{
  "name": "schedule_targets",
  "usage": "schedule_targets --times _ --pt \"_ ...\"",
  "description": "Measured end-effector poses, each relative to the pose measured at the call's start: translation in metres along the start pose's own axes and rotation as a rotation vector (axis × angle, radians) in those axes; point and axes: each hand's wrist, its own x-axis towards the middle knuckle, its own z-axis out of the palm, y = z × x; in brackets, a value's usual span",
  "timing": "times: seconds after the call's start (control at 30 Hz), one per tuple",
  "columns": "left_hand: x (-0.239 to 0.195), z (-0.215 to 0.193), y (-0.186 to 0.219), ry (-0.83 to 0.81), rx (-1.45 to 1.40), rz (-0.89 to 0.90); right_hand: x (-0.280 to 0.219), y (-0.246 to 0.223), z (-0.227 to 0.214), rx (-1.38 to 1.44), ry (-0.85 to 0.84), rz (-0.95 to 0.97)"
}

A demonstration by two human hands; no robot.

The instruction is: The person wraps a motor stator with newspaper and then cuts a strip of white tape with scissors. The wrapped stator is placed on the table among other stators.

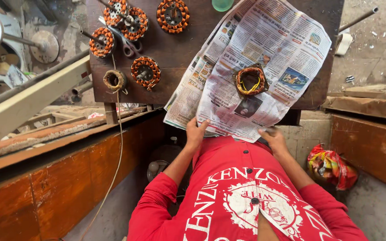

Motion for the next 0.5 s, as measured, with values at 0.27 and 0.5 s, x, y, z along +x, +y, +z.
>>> schedule_targets --times 0.27,0.5 --pt "0.053 0.083 0.061 -0.42 -0.519 -0.205 -0.009 0.018 -0.016 0.387 -0.111 0.432" --pt "0.102 0.136 0.111 -0.342 -0.785 -0.301 -0.041 -0.057 0.021 0.14 0.002 -0.424"
